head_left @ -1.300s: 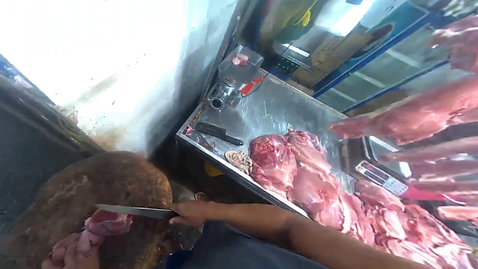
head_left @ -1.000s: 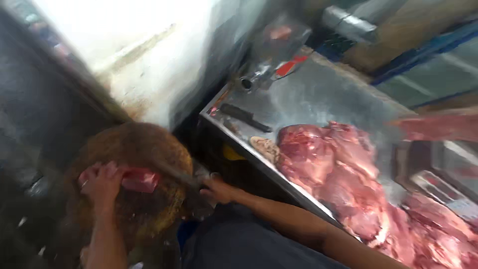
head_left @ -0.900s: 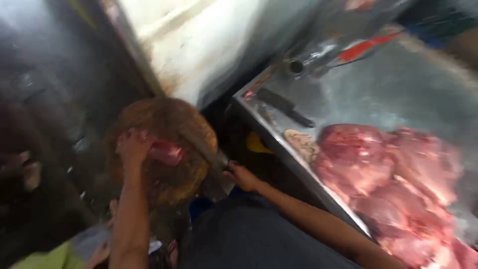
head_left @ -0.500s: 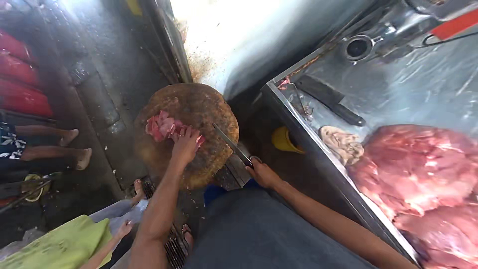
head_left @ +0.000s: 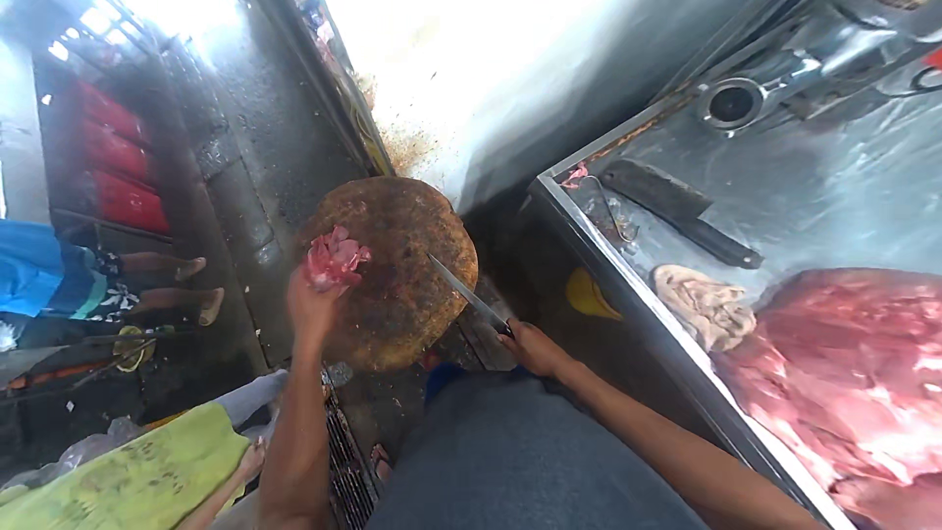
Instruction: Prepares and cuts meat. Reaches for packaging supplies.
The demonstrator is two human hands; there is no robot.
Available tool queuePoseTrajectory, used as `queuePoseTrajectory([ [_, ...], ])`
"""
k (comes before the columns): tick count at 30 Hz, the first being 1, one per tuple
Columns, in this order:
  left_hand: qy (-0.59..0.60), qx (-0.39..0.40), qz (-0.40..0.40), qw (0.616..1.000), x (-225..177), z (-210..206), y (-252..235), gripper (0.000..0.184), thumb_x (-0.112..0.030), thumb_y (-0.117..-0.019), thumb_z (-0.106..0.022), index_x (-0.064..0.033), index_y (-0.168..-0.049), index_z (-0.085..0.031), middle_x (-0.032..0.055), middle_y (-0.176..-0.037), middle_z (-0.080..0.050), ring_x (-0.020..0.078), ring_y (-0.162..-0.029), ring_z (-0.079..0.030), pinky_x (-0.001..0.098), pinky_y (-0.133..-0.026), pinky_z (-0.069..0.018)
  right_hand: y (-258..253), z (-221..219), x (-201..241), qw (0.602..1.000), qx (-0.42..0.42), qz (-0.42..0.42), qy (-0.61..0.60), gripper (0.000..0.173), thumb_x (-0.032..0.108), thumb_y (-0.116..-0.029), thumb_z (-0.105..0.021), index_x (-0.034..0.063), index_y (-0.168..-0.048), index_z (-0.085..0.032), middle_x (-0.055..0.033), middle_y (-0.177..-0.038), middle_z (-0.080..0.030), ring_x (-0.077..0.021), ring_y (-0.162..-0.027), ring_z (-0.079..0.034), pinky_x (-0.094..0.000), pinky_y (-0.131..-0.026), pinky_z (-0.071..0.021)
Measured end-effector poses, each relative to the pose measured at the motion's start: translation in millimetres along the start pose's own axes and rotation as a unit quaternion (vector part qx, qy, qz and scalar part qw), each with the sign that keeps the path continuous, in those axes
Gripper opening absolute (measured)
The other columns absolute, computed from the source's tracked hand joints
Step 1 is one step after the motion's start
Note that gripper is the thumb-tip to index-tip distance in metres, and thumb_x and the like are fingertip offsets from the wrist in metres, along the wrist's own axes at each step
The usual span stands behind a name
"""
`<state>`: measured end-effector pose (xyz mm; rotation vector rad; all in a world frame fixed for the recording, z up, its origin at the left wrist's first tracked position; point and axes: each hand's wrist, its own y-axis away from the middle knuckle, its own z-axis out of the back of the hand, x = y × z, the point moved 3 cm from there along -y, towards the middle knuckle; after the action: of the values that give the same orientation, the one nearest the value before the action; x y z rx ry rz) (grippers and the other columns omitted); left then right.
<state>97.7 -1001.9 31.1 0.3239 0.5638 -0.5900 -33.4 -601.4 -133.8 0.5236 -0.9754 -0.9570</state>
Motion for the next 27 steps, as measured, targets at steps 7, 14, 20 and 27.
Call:
queuePoseTrajectory([
  [7, -0.114, 0.013, -0.069, 0.991, 71.5, -101.6, 106.3, 0.064, -0.040, -0.0905, -0.075, -0.0073, -0.143, -0.060, 0.0232, -0.154, -0.046, 0.0391, -0.144, -0.044, 0.0537, -0.119, -0.0382, 8.5, 4.0, 23.1, 0.998, -0.041, 0.012, 0.040, 0.049, 0.045, -0.1085, -0.047, 0.0060, -0.137, -0.052, -0.0212, -0.101, -0.070, -0.0391, -0.096, -0.071, -0.0587, -0.087, -0.0566],
  [14, -0.025, 0.006, -0.051, 0.998, 86.4, -111.0, 153.0, 0.045, -0.033, -0.1011, -0.060, -0.0078, -0.138, -0.064, 0.0199, -0.142, -0.059, 0.0327, -0.132, -0.058, 0.0469, -0.110, -0.0494, 20.2, -0.2, 89.1, 0.981, 0.064, 0.071, 0.167, 0.045, 0.046, -0.1095, -0.043, 0.0073, -0.131, -0.052, -0.0194, -0.098, -0.069, -0.0382, -0.094, -0.071, -0.0577, -0.083, -0.0567],
  [20, 0.009, 0.022, 0.035, 0.999, 110.9, -96.7, 138.8, 0.035, -0.025, -0.1007, -0.059, -0.0005, -0.123, -0.068, 0.0196, -0.130, -0.064, 0.0280, -0.110, -0.069, 0.0417, -0.095, -0.0580, 35.0, -17.3, 136.8, 0.966, 0.100, 0.064, 0.229, 0.045, 0.044, -0.1098, -0.042, 0.0070, -0.134, -0.051, -0.0216, -0.105, -0.068, -0.0413, -0.100, -0.070, -0.0593, -0.085, -0.0565],
  [27, 0.119, 0.038, 0.143, 0.982, 102.1, -124.7, 127.2, 0.049, -0.030, -0.0917, -0.072, 0.0022, -0.127, -0.060, 0.0215, -0.131, -0.059, 0.0258, -0.112, -0.065, 0.0390, -0.096, -0.0568, 19.1, -39.3, 151.9, 0.934, 0.127, 0.028, 0.332, 0.044, 0.042, -0.1119, -0.035, 0.0080, -0.138, -0.045, -0.0226, -0.105, -0.069, -0.0442, -0.102, -0.071, -0.0609, -0.084, -0.0570],
])
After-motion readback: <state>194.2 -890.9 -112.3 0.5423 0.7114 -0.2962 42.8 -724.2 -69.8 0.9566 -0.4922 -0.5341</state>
